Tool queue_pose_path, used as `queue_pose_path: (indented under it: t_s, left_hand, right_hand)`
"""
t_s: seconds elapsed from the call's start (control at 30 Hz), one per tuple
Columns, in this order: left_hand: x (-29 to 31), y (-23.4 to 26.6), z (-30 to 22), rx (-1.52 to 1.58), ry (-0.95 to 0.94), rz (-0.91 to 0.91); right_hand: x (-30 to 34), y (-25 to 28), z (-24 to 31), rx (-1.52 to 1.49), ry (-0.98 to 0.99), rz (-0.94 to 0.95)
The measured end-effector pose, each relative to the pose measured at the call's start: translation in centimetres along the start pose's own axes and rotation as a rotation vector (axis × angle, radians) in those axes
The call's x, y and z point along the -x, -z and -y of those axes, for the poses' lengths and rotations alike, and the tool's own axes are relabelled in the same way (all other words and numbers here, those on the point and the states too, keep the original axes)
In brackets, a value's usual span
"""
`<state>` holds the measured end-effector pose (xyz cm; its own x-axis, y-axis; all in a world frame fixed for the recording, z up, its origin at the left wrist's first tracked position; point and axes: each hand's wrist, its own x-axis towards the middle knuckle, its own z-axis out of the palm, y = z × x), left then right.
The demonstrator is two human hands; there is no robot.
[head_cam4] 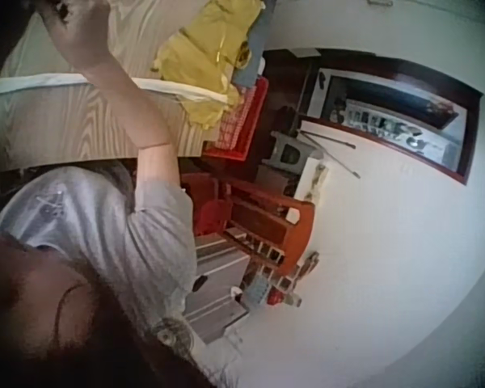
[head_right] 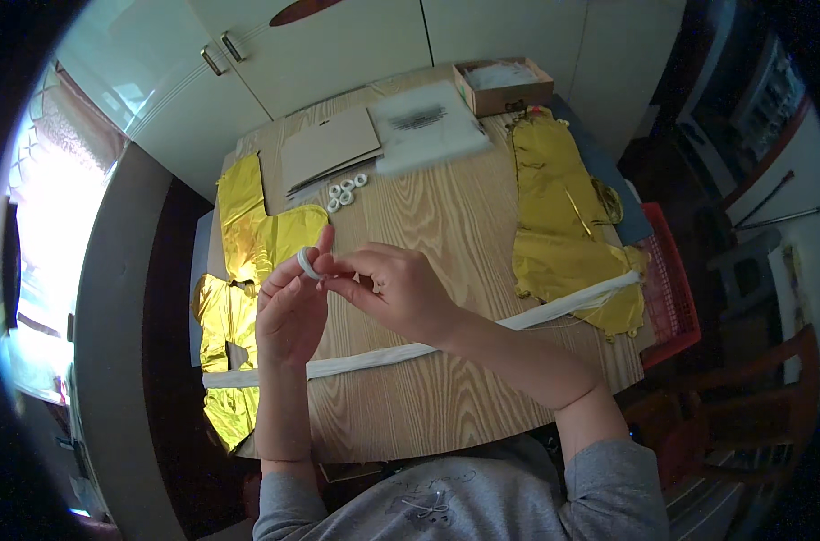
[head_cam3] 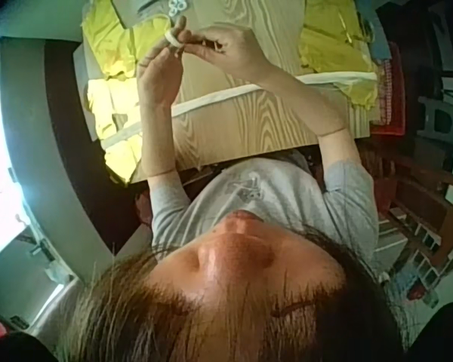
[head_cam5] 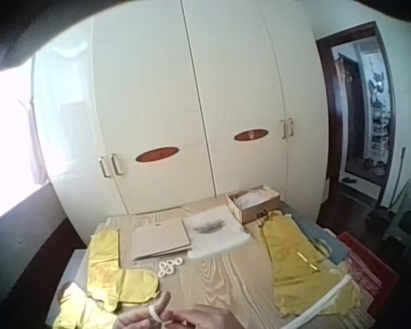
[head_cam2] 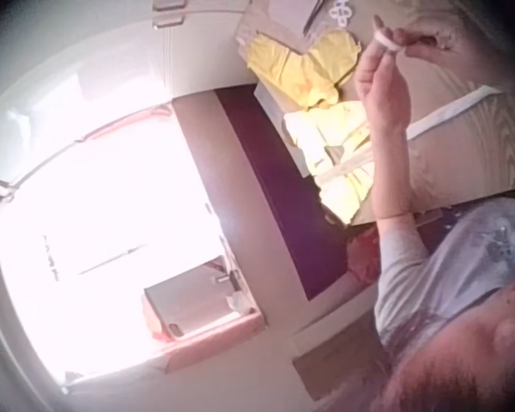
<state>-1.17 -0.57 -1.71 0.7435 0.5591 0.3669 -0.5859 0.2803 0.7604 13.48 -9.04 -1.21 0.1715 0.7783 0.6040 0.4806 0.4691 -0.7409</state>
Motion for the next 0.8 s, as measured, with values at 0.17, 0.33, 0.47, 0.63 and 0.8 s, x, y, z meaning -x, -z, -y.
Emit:
queue_pose_path:
  t_s: [0.17,0.33,0.47,0.63,0.8]
  left_hand:
    - [-0.1,-0.1,0.1,0.045,0.027,0.011]
    - [-0.1,-0.3,-0.2,0.177,0.020,0.013]
    - [-0.2,-0.2,-0.2,0.182,-0.012,0.009]
    - [0.1,-0.3,-0.1,0.143,0.007,0.032]
    - [0.1,-0.5,0.4,0.018,-0.033,0.066]
  right_hand:
    - [0.1,-0.4,-0.1,-0.100,-0.096,0.010]
    - [0.3,-0.6,-0.8,-0.341,-0.264,-0.055]
    - [0.0,-0.8,-1.1,-0.479,-0.315,-0.072]
    - [-0.2,-0.5,0.0,-0.164,-0.101,-0.078]
    - [-0.2,-0.2,0.5,0.008,-0.113,-0.052]
